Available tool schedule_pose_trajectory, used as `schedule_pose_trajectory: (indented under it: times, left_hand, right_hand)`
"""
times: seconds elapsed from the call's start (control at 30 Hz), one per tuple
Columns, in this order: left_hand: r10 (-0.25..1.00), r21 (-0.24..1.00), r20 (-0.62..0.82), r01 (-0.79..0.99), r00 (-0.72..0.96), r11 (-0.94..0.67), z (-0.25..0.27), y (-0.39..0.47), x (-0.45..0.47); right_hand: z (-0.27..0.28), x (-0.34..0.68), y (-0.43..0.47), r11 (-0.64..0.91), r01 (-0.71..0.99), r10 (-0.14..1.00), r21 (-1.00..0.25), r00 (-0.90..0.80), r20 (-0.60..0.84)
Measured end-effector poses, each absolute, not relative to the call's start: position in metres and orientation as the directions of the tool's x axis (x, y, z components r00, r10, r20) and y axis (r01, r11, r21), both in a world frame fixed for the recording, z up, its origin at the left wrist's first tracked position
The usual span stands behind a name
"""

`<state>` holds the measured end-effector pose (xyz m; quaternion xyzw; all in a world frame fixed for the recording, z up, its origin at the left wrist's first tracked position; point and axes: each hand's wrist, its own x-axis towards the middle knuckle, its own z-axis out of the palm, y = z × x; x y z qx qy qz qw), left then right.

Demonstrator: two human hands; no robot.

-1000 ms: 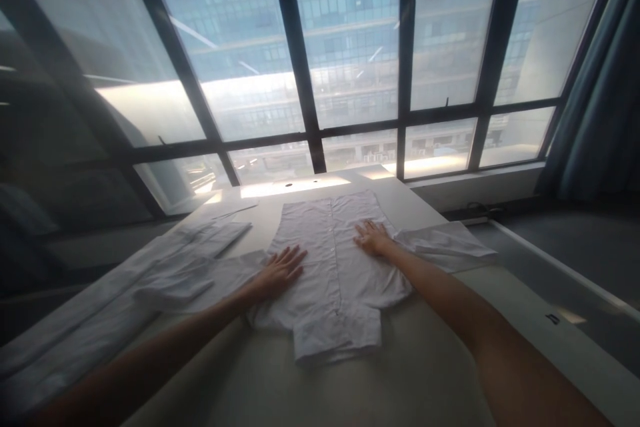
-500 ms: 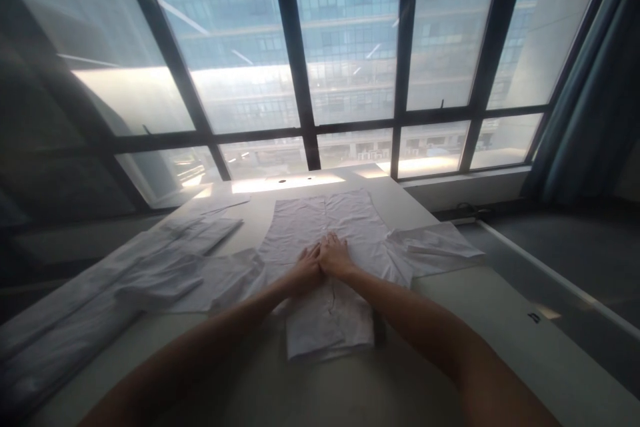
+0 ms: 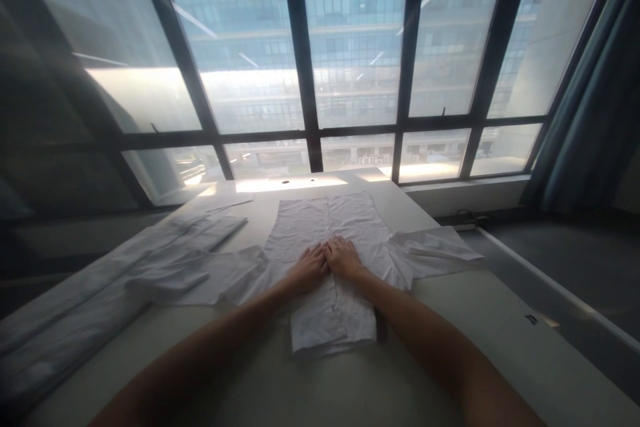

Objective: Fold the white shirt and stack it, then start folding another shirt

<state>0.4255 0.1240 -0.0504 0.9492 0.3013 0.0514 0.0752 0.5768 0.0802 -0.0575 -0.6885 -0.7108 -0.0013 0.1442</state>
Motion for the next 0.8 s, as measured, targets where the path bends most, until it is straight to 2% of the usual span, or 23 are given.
schedule_pose_trajectory:
  times: [0.17,0.33,0.53,0.8]
  left_hand:
    - [0.596,0.202,0.054,0.575,0.801,-0.793,-0.053,0.126,0.426]
    - [0.606,0.225,0.046,0.583,0.794,-0.781,-0.051,0.125,0.426]
    - [0.62,0.241,0.07,0.59,0.781,-0.77,-0.059,0.129,0.427]
    - [0.617,0.273,0.085,0.577,0.782,-0.769,-0.063,0.131,0.426]
  right_hand:
    - [-0.061,0.579,0.083,0.055,0.974,0.978,-0.219,-0.008,0.208]
    - [-0.06,0.577,0.084,-0.004,0.958,0.98,-0.288,0.062,0.19]
    - [-0.065,0.582,0.085,0.026,0.972,0.987,-0.233,0.011,0.159]
    - [-0.065,0.581,0.085,0.009,0.968,0.981,-0.25,0.04,0.189]
